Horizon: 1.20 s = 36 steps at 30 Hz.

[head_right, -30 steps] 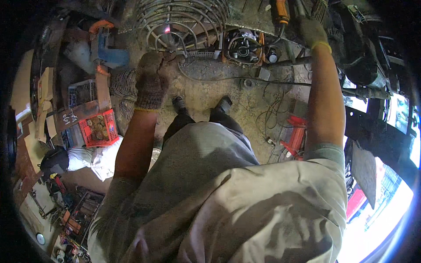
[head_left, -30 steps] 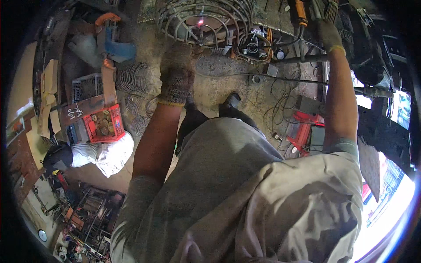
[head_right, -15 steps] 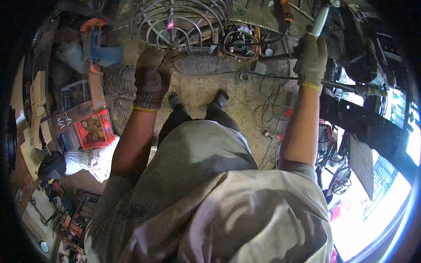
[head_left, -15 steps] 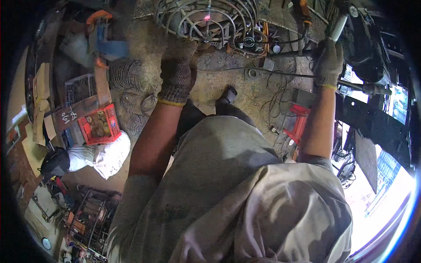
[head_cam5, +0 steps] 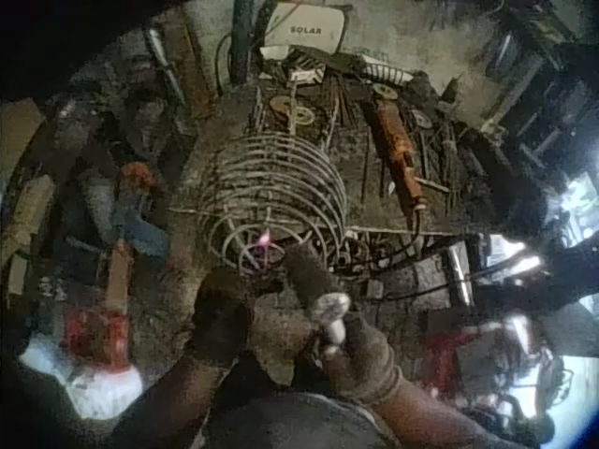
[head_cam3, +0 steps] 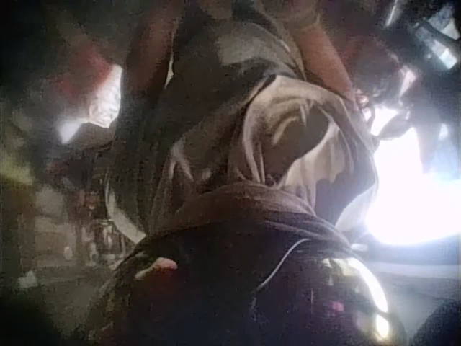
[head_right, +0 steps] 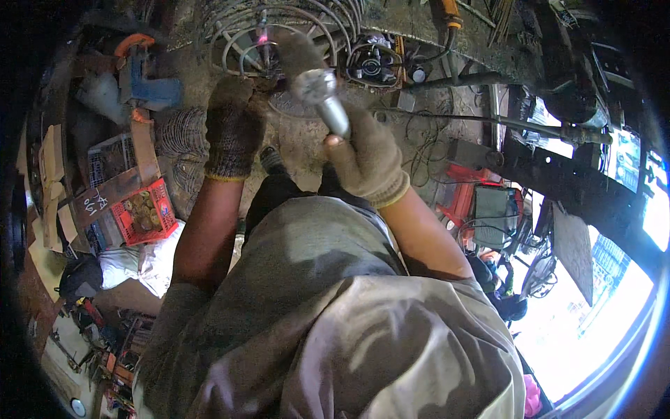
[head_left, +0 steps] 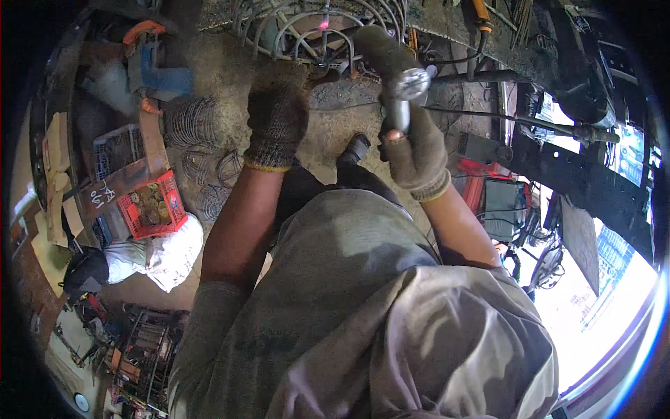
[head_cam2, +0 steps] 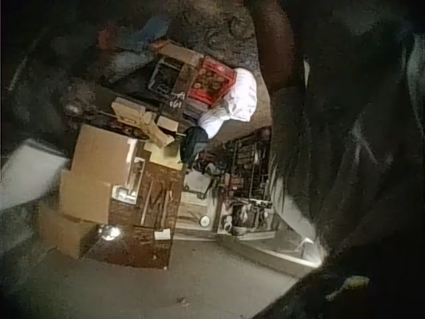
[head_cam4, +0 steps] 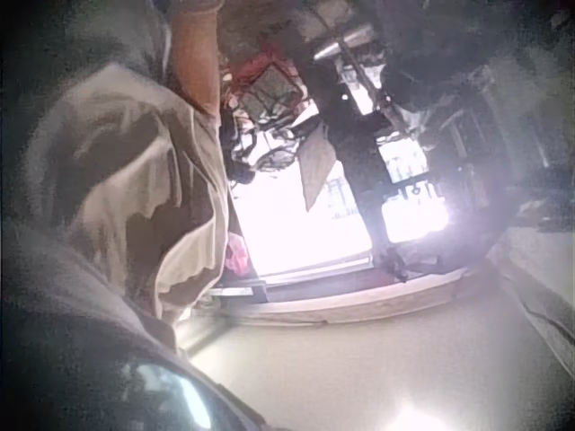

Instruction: The person welds a small metal U-shaped bracket onto a curved wire frame structure using a handheld welding torch and then taps it with a hammer.

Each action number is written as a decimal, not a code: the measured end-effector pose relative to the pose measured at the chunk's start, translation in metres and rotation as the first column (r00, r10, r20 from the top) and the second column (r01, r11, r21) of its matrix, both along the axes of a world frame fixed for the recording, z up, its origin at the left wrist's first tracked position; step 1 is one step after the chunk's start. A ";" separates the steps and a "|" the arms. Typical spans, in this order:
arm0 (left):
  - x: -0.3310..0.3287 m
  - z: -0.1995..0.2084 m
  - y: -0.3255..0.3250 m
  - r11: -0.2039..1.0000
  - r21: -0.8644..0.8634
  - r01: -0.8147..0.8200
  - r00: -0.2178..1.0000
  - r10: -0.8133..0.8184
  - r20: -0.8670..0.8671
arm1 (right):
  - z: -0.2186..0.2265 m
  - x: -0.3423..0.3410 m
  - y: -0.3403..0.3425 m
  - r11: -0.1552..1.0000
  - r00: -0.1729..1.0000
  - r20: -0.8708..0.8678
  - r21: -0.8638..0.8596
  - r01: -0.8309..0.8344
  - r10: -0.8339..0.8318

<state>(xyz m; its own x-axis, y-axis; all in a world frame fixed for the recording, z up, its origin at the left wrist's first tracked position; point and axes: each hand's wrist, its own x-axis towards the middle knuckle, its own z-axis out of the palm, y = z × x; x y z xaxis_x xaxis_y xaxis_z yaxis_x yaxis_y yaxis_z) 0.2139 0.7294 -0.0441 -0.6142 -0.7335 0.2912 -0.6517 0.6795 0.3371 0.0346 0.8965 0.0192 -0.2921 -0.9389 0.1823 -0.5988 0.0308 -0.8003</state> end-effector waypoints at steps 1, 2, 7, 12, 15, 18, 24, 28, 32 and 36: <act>-0.002 0.003 0.002 1.000 -0.021 -0.022 1.000 0.023 0.022 | -0.002 0.001 -0.003 1.000 1.000 -0.017 0.003 -0.022 0.022; -0.005 0.003 0.004 0.915 0.383 -0.128 0.938 0.237 -0.253 | -0.001 0.002 -0.006 1.000 0.999 -0.043 0.013 -0.018 0.018; -0.015 0.018 0.013 0.360 0.927 0.104 0.505 0.784 -0.361 | -0.004 0.003 -0.016 0.999 0.989 -0.147 0.045 0.028 -0.021; -0.007 0.012 0.002 0.992 0.127 -0.018 0.992 0.033 -0.122 | 0.000 0.002 -0.012 1.000 0.993 -0.121 -0.012 -0.002 0.001; 0.000 -0.006 0.000 0.999 0.051 0.007 0.980 0.003 -0.197 | -0.005 0.001 -0.018 0.998 0.983 -0.184 0.050 0.024 -0.014; -0.003 -0.011 0.005 0.924 0.378 -0.052 0.918 0.192 -0.346 | -0.015 -0.001 -0.012 0.996 0.993 -0.109 0.069 0.055 -0.047; 0.002 0.001 0.004 0.999 0.031 -0.005 1.000 0.006 -0.022 | -0.011 -0.006 -0.005 0.996 0.995 0.069 -0.044 0.073 -0.070; 0.005 -0.008 0.002 0.996 -0.082 0.020 0.998 -0.025 -0.064 | -0.015 -0.037 0.002 0.943 0.915 0.287 -0.091 0.321 -0.284; -0.005 -0.021 0.010 0.808 0.580 -0.103 0.802 0.412 -0.432 | 0.044 -0.083 -0.027 0.776 0.774 0.065 0.098 0.623 -0.630; -0.010 -0.010 0.007 0.706 0.704 -0.079 0.767 0.494 -0.409 | 0.056 -0.160 -0.028 0.674 0.692 -0.433 0.226 0.703 -0.577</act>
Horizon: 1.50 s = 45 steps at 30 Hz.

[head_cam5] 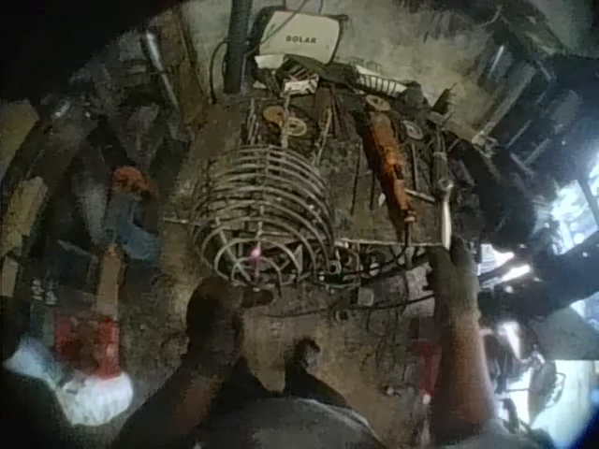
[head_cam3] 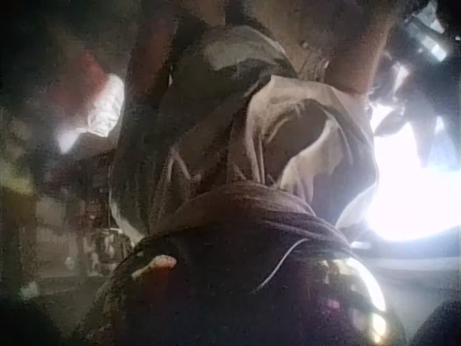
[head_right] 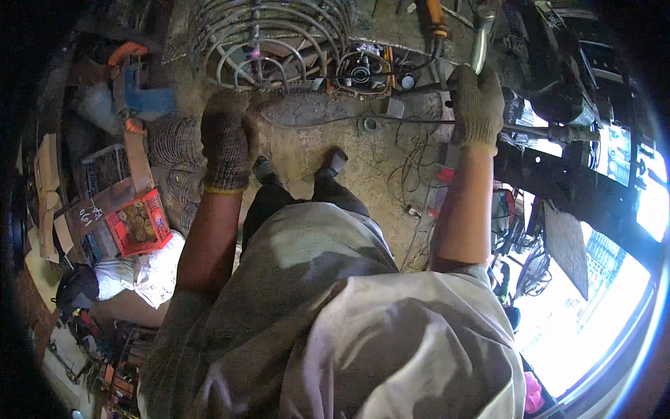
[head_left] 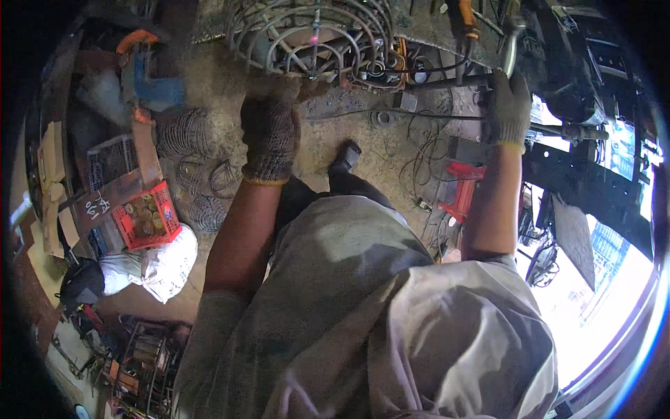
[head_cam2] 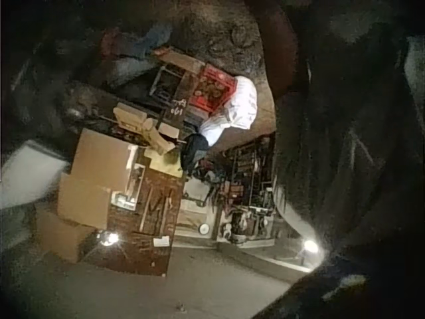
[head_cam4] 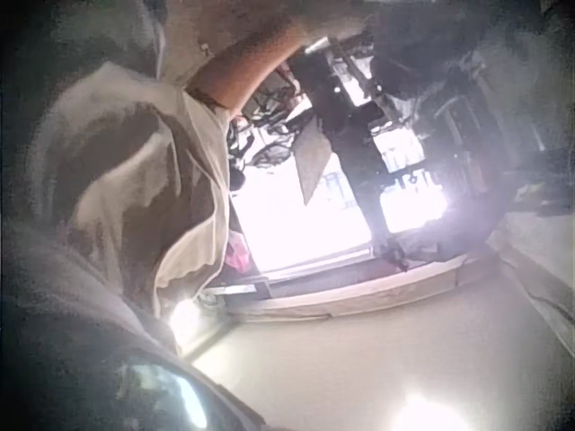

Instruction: The person welds a small metal U-shaped bracket onto a curved wire frame structure using a handheld welding torch and then taps it with a hammer.

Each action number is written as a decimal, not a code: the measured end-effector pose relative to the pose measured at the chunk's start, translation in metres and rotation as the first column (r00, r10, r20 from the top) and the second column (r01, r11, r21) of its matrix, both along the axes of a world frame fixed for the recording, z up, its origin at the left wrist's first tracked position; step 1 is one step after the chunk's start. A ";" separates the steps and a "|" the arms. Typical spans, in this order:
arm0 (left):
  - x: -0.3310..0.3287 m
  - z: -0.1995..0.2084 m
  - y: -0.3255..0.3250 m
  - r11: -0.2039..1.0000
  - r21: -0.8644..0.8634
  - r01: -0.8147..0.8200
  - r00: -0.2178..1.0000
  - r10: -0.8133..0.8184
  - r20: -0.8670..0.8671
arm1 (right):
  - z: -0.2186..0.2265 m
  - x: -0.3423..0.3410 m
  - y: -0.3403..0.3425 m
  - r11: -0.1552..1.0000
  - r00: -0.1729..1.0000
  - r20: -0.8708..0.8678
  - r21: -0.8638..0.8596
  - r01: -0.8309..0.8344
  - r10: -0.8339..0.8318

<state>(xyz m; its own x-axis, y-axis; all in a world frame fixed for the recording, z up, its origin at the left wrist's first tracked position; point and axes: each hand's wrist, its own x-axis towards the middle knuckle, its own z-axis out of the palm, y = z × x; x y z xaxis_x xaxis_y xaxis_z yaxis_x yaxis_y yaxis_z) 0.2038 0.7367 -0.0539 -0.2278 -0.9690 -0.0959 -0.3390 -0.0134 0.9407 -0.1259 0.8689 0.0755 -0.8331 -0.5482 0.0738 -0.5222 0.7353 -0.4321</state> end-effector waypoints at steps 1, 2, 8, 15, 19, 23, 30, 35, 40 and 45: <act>0.001 -0.001 -0.001 0.981 -0.183 0.060 0.996 -0.046 0.082 | -0.005 -0.017 0.002 0.998 0.998 -0.054 0.067 0.017 -0.014; 0.001 -0.001 -0.002 0.926 -0.360 0.115 0.984 -0.057 0.169 | -0.003 -0.026 0.003 0.990 0.993 -0.111 0.136 0.048 -0.032; 0.005 -0.037 0.000 0.983 0.178 0.043 0.832 0.064 -0.551 | -0.009 -0.063 -0.005 0.945 0.987 -0.161 0.325 0.032 0.021; 0.019 -0.053 -0.002 0.975 -0.188 0.119 0.993 -0.114 0.037 | -0.032 -0.102 -0.009 0.891 0.975 -0.199 0.455 0.007 0.094; 0.018 -0.060 -0.001 0.913 -0.399 0.079 0.989 -0.020 0.150 | -0.023 -0.039 -0.005 0.993 0.876 -0.479 0.115 0.003 0.053; 0.012 -0.063 -0.004 0.989 -0.142 0.050 0.996 -0.060 -0.063 | -0.025 0.087 -0.001 0.916 0.919 0.175 -0.264 -0.302 0.354; -0.005 0.017 0.006 0.882 -0.444 0.160 0.973 -0.064 0.224 | -0.049 0.169 -0.046 0.847 0.737 0.435 -0.384 -0.367 0.517; -0.002 0.024 0.004 0.790 -0.539 0.294 0.887 -0.015 0.462 | -0.049 0.174 -0.044 0.833 0.730 0.445 -0.454 -0.315 0.519; -0.001 0.006 0.005 0.904 -0.417 0.090 0.983 -0.014 0.183 | -0.057 0.176 -0.047 0.857 0.733 0.479 -0.430 -0.283 0.483; 0.003 0.019 0.003 0.777 -0.554 0.300 0.902 -0.042 0.430 | -0.066 0.176 -0.050 0.803 0.743 0.407 -0.522 -0.288 0.531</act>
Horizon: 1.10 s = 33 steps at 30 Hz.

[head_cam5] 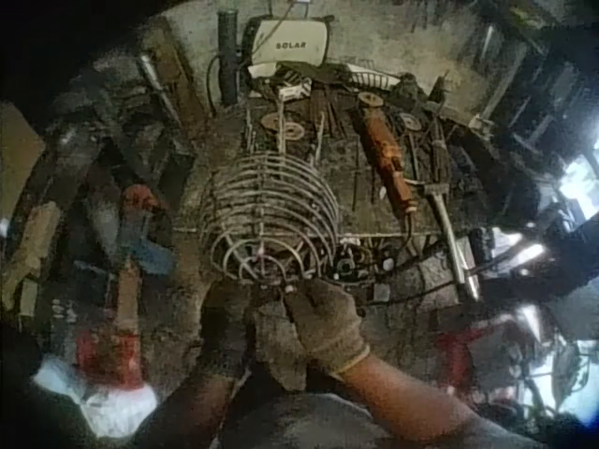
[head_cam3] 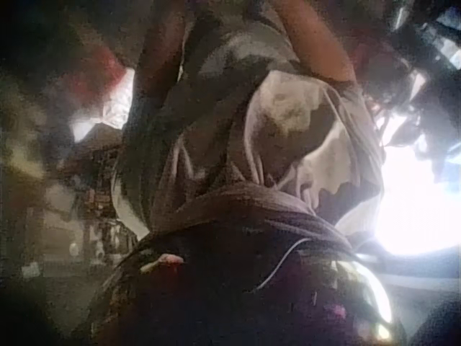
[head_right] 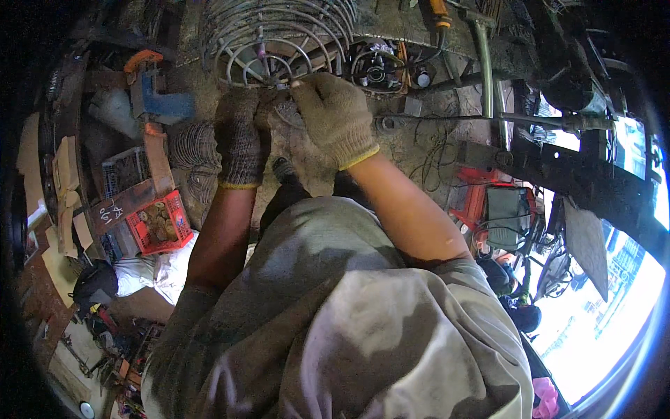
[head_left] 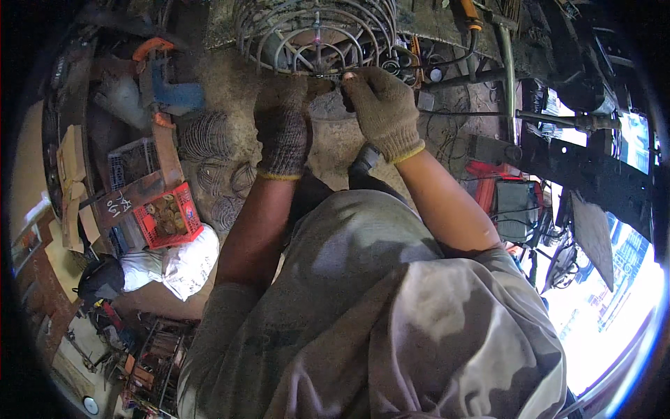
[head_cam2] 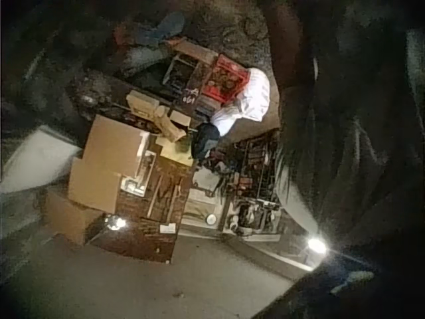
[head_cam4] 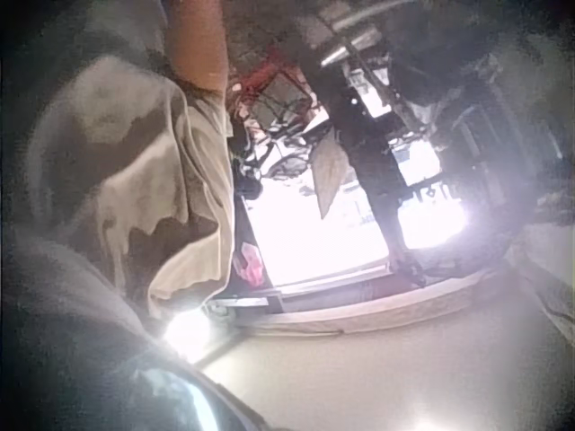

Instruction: The person welds a small metal U-shaped bracket onto a curved wire frame structure using a handheld welding torch and then taps it with a hammer.

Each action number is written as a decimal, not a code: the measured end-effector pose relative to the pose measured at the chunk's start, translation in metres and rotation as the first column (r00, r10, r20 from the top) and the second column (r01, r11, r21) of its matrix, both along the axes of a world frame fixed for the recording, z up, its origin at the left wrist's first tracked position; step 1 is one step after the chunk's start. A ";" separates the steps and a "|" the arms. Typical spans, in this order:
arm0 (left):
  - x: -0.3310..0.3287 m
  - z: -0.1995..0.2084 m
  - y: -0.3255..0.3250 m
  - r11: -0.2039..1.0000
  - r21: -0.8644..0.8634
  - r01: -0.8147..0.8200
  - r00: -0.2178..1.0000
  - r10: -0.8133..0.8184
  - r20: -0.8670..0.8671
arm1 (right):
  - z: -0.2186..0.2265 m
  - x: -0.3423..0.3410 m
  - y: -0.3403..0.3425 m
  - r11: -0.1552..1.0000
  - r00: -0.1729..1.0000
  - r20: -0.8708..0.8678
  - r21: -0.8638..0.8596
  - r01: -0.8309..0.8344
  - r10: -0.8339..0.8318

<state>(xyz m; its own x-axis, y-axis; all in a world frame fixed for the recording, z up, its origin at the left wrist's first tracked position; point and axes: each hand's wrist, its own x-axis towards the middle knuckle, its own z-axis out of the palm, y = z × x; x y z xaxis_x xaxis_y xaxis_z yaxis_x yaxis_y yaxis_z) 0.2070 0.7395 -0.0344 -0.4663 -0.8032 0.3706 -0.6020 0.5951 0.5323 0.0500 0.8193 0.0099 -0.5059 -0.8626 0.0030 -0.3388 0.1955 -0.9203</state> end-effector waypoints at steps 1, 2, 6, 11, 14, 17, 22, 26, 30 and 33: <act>0.000 0.001 0.002 0.998 -0.062 -0.013 1.000 0.015 0.020 | 0.000 0.001 0.000 1.000 0.999 -0.033 0.005 0.005 -0.005; -0.001 0.000 0.002 1.000 -0.005 -0.030 0.999 0.030 -0.039 | 0.002 0.002 0.000 1.000 0.998 -0.066 0.010 0.011 -0.010; -0.005 -0.002 0.003 0.971 0.239 -0.019 0.966 0.079 -0.244 | 0.006 0.006 -0.002 0.998 0.996 -0.075 0.053 0.044 -0.040; 0.000 -0.002 0.002 1.000 -0.006 -0.006 0.997 0.006 0.080 | 0.019 0.001 0.010 0.998 0.995 -0.084 0.045 0.051 -0.047; -0.006 -0.006 0.003 0.997 -0.068 -0.043 0.997 0.039 -0.065 | 0.014 -0.024 0.041 0.979 0.979 0.031 -0.021 0.201 -0.201; 0.000 -0.052 0.003 0.920 0.362 -0.152 0.867 0.300 -0.398 | -0.018 -0.088 0.090 0.885 0.894 0.109 -0.134 0.447 -0.435; 0.007 -0.078 -0.011 0.707 0.690 -0.155 0.921 0.356 -0.157 | 0.004 -0.205 0.162 0.499 0.520 0.082 -0.189 0.846 -0.850; 0.015 -0.072 -0.017 0.998 -0.022 0.056 0.994 -0.054 0.091 | -0.021 -0.331 0.255 0.487 0.290 -0.787 -0.015 0.873 -0.545; 0.013 -0.037 -0.014 0.520 0.670 0.531 0.585 0.347 -0.733 | -0.060 -0.416 0.262 0.522 0.371 -0.830 0.116 0.845 -0.417; -0.003 -0.012 -0.006 0.551 0.602 0.577 0.487 0.360 -0.796 | -0.022 -0.394 0.247 0.460 0.428 -0.472 0.051 0.886 -0.771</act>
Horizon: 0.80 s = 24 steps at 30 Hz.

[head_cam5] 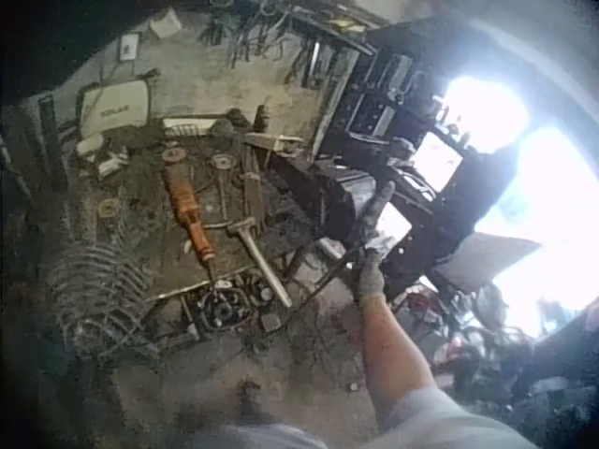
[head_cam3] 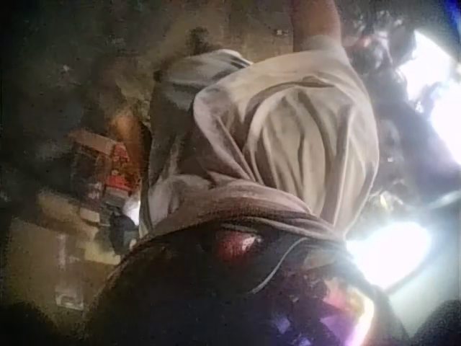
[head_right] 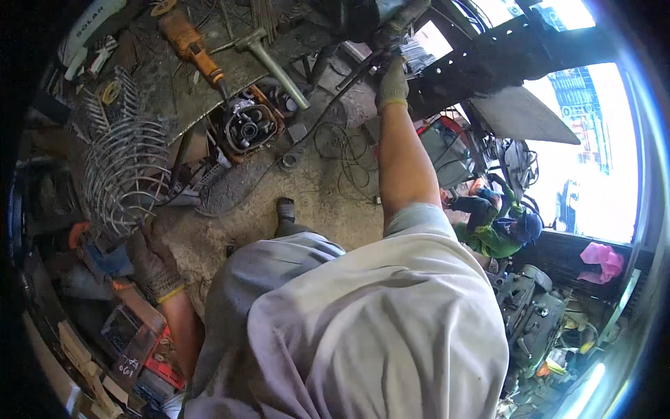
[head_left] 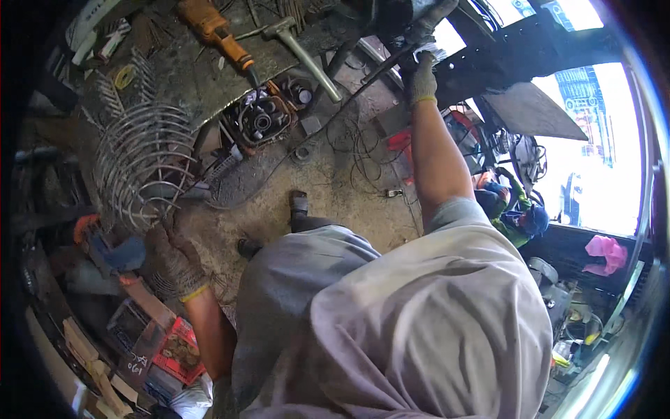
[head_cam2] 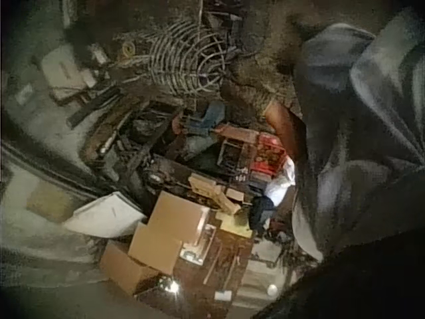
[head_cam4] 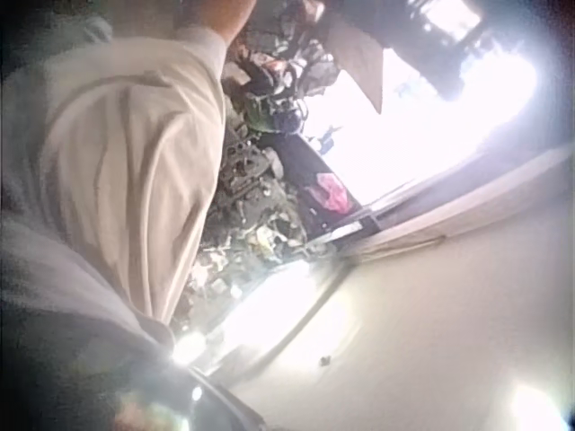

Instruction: The person welds a small metal U-shaped bracket onto a curved wire frame structure using a handheld welding torch and then taps it with a hammer.

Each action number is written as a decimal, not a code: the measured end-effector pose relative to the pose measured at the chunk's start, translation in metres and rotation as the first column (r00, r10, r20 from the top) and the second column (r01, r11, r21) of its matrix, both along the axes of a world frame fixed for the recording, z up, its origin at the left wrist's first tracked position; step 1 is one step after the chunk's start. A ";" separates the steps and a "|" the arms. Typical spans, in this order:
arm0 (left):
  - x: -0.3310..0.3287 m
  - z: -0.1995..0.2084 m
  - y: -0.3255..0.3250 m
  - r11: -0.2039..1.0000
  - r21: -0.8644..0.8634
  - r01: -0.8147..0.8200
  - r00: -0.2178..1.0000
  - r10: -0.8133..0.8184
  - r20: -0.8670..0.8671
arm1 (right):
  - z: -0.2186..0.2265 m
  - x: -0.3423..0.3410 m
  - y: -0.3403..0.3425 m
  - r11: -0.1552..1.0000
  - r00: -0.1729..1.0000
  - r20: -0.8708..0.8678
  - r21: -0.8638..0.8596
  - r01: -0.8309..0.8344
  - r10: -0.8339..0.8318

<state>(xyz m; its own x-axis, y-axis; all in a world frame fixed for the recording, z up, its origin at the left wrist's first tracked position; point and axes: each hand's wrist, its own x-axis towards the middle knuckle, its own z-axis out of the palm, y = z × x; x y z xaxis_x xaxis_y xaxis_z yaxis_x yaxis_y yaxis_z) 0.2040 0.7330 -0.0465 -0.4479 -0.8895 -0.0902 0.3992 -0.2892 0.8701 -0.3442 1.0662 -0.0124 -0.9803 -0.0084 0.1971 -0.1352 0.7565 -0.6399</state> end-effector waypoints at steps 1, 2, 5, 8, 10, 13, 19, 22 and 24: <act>0.006 -0.003 -0.003 0.995 0.097 -0.020 1.000 0.021 -0.009 | 0.010 0.011 -0.009 0.997 0.998 0.055 -0.072 0.020 -0.016; 0.007 -0.008 -0.006 0.999 0.050 0.008 0.998 -0.005 -0.060 | 0.011 0.010 -0.016 0.950 0.984 0.180 -0.307 0.062 -0.006; 0.003 -0.002 -0.009 0.901 -0.420 0.108 0.965 0.008 0.263 | 0.001 -0.024 -0.008 0.473 0.893 0.423 -0.825 0.310 0.153; 0.005 0.042 0.015 0.575 -0.643 0.506 0.483 0.429 0.764 | -0.004 -0.044 -0.006 0.956 0.983 -0.110 0.272 -0.114 0.148; 0.000 0.061 0.023 0.617 -0.630 0.472 0.477 0.423 0.771 | -0.008 -0.066 0.003 0.958 0.951 -0.118 0.076 -0.277 0.284; -0.017 0.065 0.014 0.741 -0.512 0.434 0.424 0.334 0.842 | -0.012 -0.093 0.008 0.732 0.895 -0.034 -0.561 -0.385 0.444; -0.009 0.015 0.014 0.989 0.053 -0.142 0.976 0.148 -0.162 | -0.001 -0.090 -0.005 0.800 0.807 -0.217 -0.142 -0.582 0.549; -0.010 -0.002 0.009 0.989 0.030 -0.145 0.981 0.148 -0.128 | 0.036 -0.099 0.016 0.724 0.835 -0.320 0.678 -0.127 0.447; -0.016 0.000 0.005 0.983 0.098 -0.157 0.984 0.164 -0.069 | 0.059 -0.115 0.039 0.683 0.862 -0.339 0.731 -0.012 0.377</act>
<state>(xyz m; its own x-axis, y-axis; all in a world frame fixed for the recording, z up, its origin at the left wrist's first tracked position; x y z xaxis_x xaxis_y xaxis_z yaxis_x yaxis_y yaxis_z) 0.1882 0.7377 -0.0469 -0.3083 -0.9401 -0.1458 0.5114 -0.2930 0.8079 -0.4590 1.1048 0.0463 -0.7449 -0.4990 0.4428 -0.4498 0.8659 0.2190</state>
